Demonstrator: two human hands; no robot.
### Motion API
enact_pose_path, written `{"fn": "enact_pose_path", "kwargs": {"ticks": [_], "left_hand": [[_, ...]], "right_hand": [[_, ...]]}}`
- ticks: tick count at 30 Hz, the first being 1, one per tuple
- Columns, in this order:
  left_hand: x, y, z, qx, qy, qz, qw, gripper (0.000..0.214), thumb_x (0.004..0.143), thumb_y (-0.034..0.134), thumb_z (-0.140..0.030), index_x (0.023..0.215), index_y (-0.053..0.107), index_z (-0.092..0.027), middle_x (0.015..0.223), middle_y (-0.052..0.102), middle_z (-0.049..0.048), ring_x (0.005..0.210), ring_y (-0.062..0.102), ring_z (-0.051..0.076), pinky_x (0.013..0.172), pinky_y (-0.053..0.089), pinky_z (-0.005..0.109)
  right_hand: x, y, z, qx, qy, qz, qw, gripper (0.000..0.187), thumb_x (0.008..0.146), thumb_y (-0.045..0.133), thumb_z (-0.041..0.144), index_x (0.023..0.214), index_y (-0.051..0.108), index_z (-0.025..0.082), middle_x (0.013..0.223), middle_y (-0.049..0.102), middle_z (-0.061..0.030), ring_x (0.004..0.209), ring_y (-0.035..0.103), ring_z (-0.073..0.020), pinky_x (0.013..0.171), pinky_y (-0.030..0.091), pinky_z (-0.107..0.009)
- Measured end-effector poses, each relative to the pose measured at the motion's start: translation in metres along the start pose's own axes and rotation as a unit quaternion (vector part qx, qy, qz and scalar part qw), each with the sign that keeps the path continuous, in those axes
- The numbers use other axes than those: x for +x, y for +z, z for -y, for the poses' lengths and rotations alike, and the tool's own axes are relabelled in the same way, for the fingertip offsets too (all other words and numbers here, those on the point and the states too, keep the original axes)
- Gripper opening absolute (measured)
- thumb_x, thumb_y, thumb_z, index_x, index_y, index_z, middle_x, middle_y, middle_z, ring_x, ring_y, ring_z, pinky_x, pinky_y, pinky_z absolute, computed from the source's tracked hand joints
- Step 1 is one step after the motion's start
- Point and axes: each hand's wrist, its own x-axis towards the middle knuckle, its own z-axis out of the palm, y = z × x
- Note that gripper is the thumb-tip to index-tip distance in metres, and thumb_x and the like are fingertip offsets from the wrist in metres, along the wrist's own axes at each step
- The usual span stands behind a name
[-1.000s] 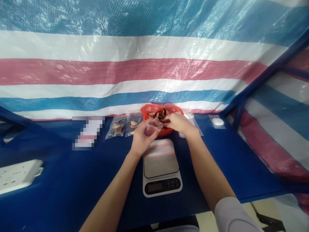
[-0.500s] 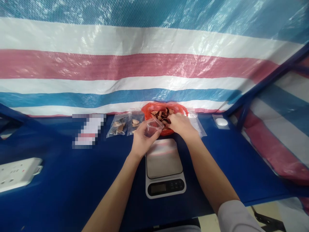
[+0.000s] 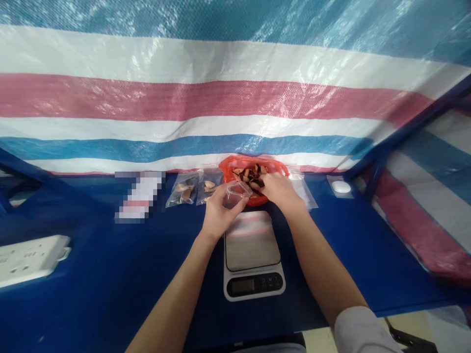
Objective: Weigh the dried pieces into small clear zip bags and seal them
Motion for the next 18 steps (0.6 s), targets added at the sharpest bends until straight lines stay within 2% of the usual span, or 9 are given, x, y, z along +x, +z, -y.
{"fn": "enact_pose_path", "kwargs": {"ticks": [7, 13, 18], "left_hand": [[-0.001, 0.001, 0.003, 0.003, 0.009, -0.004, 1.0, 0.042, 0.082, 0.076, -0.038, 0.119, 0.068, -0.018, 0.116, 0.075, 0.0091, 0.109, 0.07, 0.026, 0.099, 0.055, 0.041], [-0.002, 0.0, 0.003, 0.002, 0.008, -0.007, 1.0, 0.042, 0.082, 0.077, -0.038, 0.118, 0.068, -0.018, 0.116, 0.075, 0.0092, 0.108, 0.071, 0.025, 0.098, 0.056, 0.04], [-0.002, 0.0, 0.003, -0.002, 0.006, -0.007, 1.0, 0.042, 0.082, 0.077, -0.038, 0.118, 0.068, -0.018, 0.116, 0.075, 0.0093, 0.109, 0.071, 0.025, 0.098, 0.056, 0.04]], "right_hand": [[0.002, 0.002, -0.001, -0.009, 0.019, 0.035, 0.999, 0.03, 0.09, 0.061, 0.022, 0.119, 0.07, 0.016, 0.12, 0.07, -0.0173, 0.11, 0.068, -0.0302, 0.085, 0.052, -0.034], [0.003, 0.002, -0.004, 0.005, 0.016, 0.02, 1.0, 0.031, 0.096, 0.056, 0.034, 0.117, 0.07, 0.017, 0.117, 0.072, -0.0167, 0.105, 0.069, -0.029, 0.083, 0.051, -0.034], [-0.002, -0.007, -0.007, 0.03, 0.003, 0.011, 0.999, 0.024, 0.091, 0.058, 0.024, 0.106, 0.075, 0.021, 0.112, 0.074, -0.0121, 0.103, 0.068, -0.026, 0.08, 0.05, -0.031]]}}
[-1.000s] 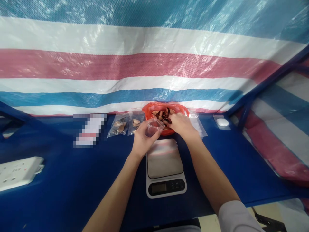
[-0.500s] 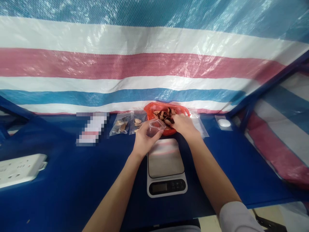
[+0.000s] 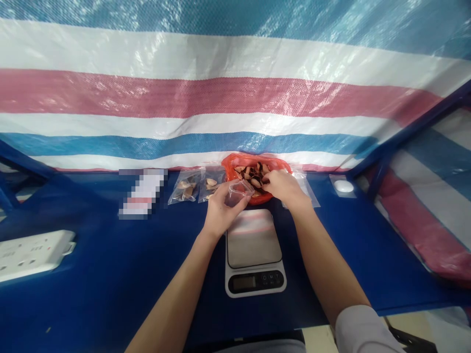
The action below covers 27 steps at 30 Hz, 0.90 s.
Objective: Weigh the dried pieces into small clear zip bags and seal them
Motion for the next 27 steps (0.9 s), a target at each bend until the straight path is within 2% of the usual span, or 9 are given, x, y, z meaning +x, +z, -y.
{"fn": "enact_pose_path", "kwargs": {"ticks": [5, 12, 17, 23, 27], "left_hand": [[0.0, 0.001, 0.0, -0.001, 0.0, 0.004, 1.0, 0.042, 0.082, 0.076, -0.039, 0.118, 0.068, -0.018, 0.116, 0.075, 0.0094, 0.109, 0.071, 0.025, 0.098, 0.056, 0.04], [-0.001, 0.0, 0.0, -0.001, -0.005, 0.009, 1.0, 0.043, 0.083, 0.075, -0.042, 0.118, 0.068, -0.019, 0.115, 0.075, 0.0089, 0.108, 0.071, 0.025, 0.097, 0.056, 0.04], [-0.001, 0.0, 0.0, -0.005, -0.009, 0.006, 1.0, 0.042, 0.083, 0.075, -0.041, 0.118, 0.068, -0.019, 0.114, 0.075, 0.0086, 0.107, 0.071, 0.025, 0.097, 0.056, 0.041], [-0.001, 0.0, -0.001, -0.004, -0.008, 0.011, 1.0, 0.04, 0.083, 0.075, -0.04, 0.117, 0.069, -0.019, 0.116, 0.075, 0.0088, 0.11, 0.07, 0.025, 0.099, 0.055, 0.04], [-0.001, -0.001, -0.001, 0.0, -0.006, 0.01, 1.0, 0.04, 0.083, 0.075, -0.04, 0.116, 0.069, -0.019, 0.115, 0.075, 0.0085, 0.108, 0.071, 0.025, 0.097, 0.056, 0.04]], "right_hand": [[-0.003, -0.005, -0.003, 0.018, -0.03, -0.014, 0.999, 0.024, 0.089, 0.057, 0.026, 0.098, 0.079, 0.023, 0.107, 0.076, -0.0096, 0.102, 0.068, -0.026, 0.079, 0.049, -0.031], [-0.002, -0.005, -0.006, 0.017, -0.026, -0.018, 0.999, 0.026, 0.089, 0.056, 0.028, 0.1, 0.08, 0.024, 0.11, 0.076, -0.0091, 0.101, 0.068, -0.0254, 0.08, 0.048, -0.031], [0.001, -0.005, -0.011, 0.018, -0.052, -0.022, 0.998, 0.026, 0.089, 0.057, 0.025, 0.099, 0.081, 0.025, 0.106, 0.077, -0.0072, 0.099, 0.067, -0.0241, 0.079, 0.046, -0.03], [0.001, -0.007, -0.015, 0.061, -0.077, -0.011, 0.995, 0.021, 0.086, 0.061, 0.023, 0.089, 0.082, 0.022, 0.096, 0.078, -0.0057, 0.086, 0.067, -0.0193, 0.071, 0.042, -0.028], [0.0, -0.008, -0.02, 0.118, -0.085, -0.014, 0.989, 0.019, 0.085, 0.063, 0.022, 0.085, 0.082, 0.02, 0.081, 0.076, -0.0035, 0.075, 0.065, -0.0165, 0.066, 0.041, -0.026]]}}
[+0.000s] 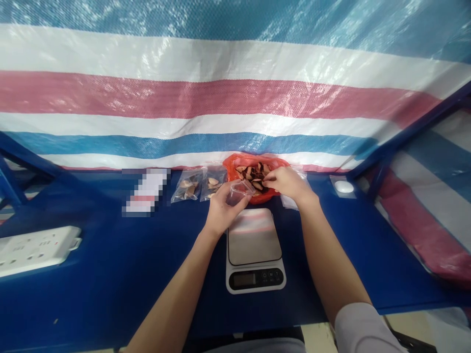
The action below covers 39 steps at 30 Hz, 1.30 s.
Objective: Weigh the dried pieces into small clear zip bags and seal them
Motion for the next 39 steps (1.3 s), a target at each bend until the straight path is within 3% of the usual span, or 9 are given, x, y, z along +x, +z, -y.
{"fn": "enact_pose_path", "kwargs": {"ticks": [4, 9, 14, 18, 30, 39], "left_hand": [[0.0, 0.0, 0.0, -0.005, 0.003, 0.002, 1.0, 0.038, 0.083, 0.074, -0.042, 0.114, 0.069, -0.02, 0.113, 0.076, 0.0082, 0.106, 0.071, 0.025, 0.097, 0.056, 0.04], [0.0, 0.0, 0.0, -0.008, -0.003, 0.005, 1.0, 0.039, 0.083, 0.074, -0.043, 0.114, 0.069, -0.019, 0.113, 0.075, 0.009, 0.107, 0.071, 0.026, 0.098, 0.056, 0.042], [-0.001, 0.0, 0.001, -0.011, 0.005, 0.018, 1.0, 0.041, 0.083, 0.075, -0.042, 0.117, 0.069, -0.019, 0.116, 0.075, 0.0098, 0.109, 0.07, 0.026, 0.098, 0.056, 0.041], [-0.001, -0.001, 0.001, -0.017, 0.013, 0.028, 0.999, 0.048, 0.081, 0.077, -0.043, 0.121, 0.067, -0.018, 0.118, 0.074, 0.0113, 0.111, 0.07, 0.027, 0.099, 0.055, 0.042], [-0.003, -0.002, -0.004, -0.068, 0.058, 0.091, 0.992, 0.055, 0.078, 0.079, -0.041, 0.126, 0.065, -0.018, 0.12, 0.073, 0.0128, 0.11, 0.071, 0.028, 0.098, 0.055, 0.044], [-0.001, -0.003, -0.009, -0.066, 0.055, 0.097, 0.992, 0.046, 0.08, 0.078, -0.038, 0.12, 0.068, -0.02, 0.116, 0.074, 0.0106, 0.106, 0.071, 0.026, 0.096, 0.056, 0.043]], "right_hand": [[0.002, 0.002, -0.01, 0.056, -0.038, -0.011, 0.998, 0.021, 0.084, 0.064, 0.03, 0.081, 0.081, 0.018, 0.072, 0.073, -0.0025, 0.07, 0.063, -0.0164, 0.064, 0.04, -0.027], [0.003, 0.003, -0.02, 0.169, -0.083, -0.01, 0.982, 0.027, 0.083, 0.068, 0.039, 0.091, 0.082, 0.018, 0.083, 0.077, -0.0026, 0.076, 0.066, -0.0175, 0.07, 0.047, -0.027], [-0.007, -0.008, -0.012, 0.282, -0.103, 0.012, 0.954, 0.03, 0.08, 0.073, 0.042, 0.098, 0.082, 0.019, 0.094, 0.079, -0.005, 0.087, 0.071, -0.0211, 0.082, 0.053, -0.032], [-0.018, -0.019, 0.001, 0.323, -0.125, 0.021, 0.938, 0.034, 0.078, 0.076, 0.046, 0.099, 0.082, 0.019, 0.098, 0.08, -0.0056, 0.09, 0.072, -0.0226, 0.082, 0.055, -0.033], [-0.033, -0.026, 0.037, 0.204, -0.195, 0.111, 0.953, 0.014, 0.087, 0.07, 0.029, 0.092, 0.082, 0.025, 0.093, 0.08, -0.0001, 0.086, 0.072, -0.0176, 0.078, 0.05, -0.028], [-0.03, -0.018, 0.043, 0.141, -0.209, 0.09, 0.963, 0.019, 0.09, 0.064, 0.026, 0.099, 0.08, 0.024, 0.099, 0.079, -0.0007, 0.083, 0.07, -0.0154, 0.076, 0.046, -0.027]]}}
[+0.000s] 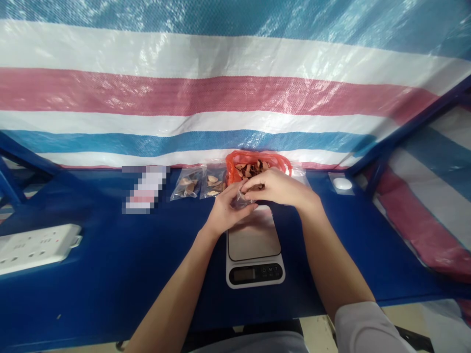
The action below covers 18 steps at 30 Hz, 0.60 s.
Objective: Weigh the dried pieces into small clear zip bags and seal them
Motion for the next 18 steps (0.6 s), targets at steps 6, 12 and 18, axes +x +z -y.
{"fn": "enact_pose_path", "kwargs": {"ticks": [6, 12, 18], "left_hand": [[-0.002, 0.001, 0.007, 0.012, -0.006, -0.024, 1.0, 0.074, 0.075, 0.083, -0.042, 0.14, 0.056, -0.02, 0.123, 0.072, 0.0124, 0.111, 0.07, 0.029, 0.097, 0.056, 0.045], [-0.003, 0.002, 0.011, 0.041, -0.015, -0.045, 0.998, 0.068, 0.078, 0.08, -0.039, 0.139, 0.057, -0.021, 0.128, 0.07, 0.013, 0.117, 0.068, 0.03, 0.101, 0.055, 0.047], [-0.002, 0.001, 0.009, 0.046, -0.024, -0.066, 0.996, 0.06, 0.079, 0.079, -0.04, 0.133, 0.062, -0.019, 0.129, 0.07, 0.0125, 0.119, 0.067, 0.029, 0.104, 0.054, 0.046]], "right_hand": [[0.001, 0.0, 0.005, -0.004, -0.019, -0.004, 1.0, 0.017, 0.09, 0.064, 0.025, 0.097, 0.079, 0.023, 0.085, 0.077, 0.0004, 0.073, 0.064, -0.0134, 0.073, 0.043, -0.027], [0.0, 0.002, 0.004, -0.003, -0.014, -0.026, 1.0, 0.019, 0.091, 0.064, 0.025, 0.102, 0.079, 0.024, 0.091, 0.077, -0.0008, 0.08, 0.067, -0.0151, 0.079, 0.047, -0.028], [-0.006, -0.005, -0.002, 0.032, -0.002, -0.06, 0.998, 0.025, 0.09, 0.065, 0.027, 0.111, 0.078, 0.026, 0.105, 0.078, -0.0027, 0.09, 0.071, -0.0188, 0.082, 0.053, -0.03]]}}
